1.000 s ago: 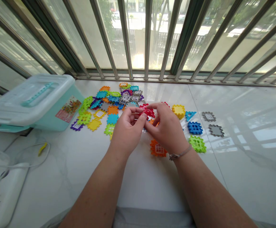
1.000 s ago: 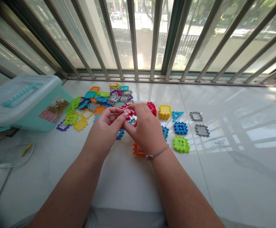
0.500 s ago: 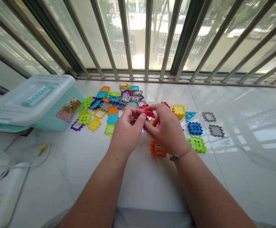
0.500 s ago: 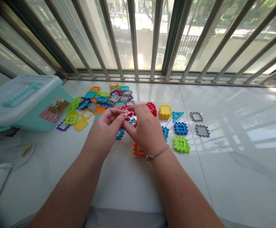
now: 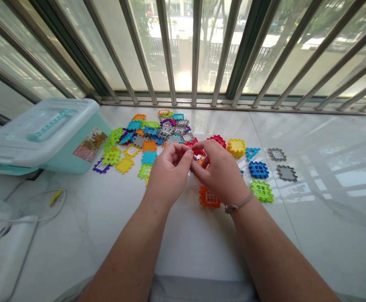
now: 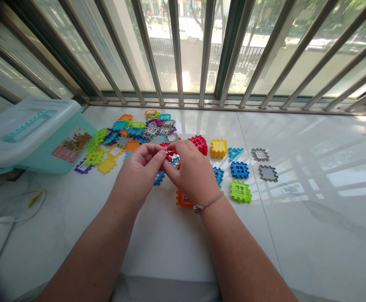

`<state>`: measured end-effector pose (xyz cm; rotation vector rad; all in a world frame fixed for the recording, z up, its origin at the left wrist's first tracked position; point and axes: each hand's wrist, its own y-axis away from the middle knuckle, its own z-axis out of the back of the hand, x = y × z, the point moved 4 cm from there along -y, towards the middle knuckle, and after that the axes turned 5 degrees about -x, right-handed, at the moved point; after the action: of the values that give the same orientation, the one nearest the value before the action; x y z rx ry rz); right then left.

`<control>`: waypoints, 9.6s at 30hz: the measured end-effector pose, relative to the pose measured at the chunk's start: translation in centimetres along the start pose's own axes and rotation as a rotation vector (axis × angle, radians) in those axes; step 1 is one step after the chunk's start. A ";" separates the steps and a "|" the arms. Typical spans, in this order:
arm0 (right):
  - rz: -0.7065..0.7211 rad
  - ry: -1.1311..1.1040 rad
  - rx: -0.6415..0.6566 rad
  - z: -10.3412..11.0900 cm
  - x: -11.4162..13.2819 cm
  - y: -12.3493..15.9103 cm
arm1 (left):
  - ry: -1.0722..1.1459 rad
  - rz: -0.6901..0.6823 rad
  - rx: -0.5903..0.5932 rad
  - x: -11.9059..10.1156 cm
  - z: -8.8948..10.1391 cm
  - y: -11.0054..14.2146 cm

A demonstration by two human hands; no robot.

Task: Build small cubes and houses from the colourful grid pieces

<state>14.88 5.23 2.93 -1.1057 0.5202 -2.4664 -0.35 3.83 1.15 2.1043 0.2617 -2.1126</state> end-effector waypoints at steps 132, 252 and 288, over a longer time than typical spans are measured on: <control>-0.309 0.353 -0.194 3.6 -5.1 -0.6 | 0.398 0.279 -0.264 -0.9 0.9 -0.1; 0.207 0.015 -0.377 5.3 5.7 3.4 | -1.149 -0.026 0.218 0.4 2.3 -0.3; -0.218 -0.416 -0.040 3.9 2.1 2.9 | -0.615 -0.851 -0.080 -5.0 1.2 2.6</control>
<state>17.13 1.04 5.28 -1.7158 0.3369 -2.3061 -0.89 0.95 6.08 1.2770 1.2908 -2.9710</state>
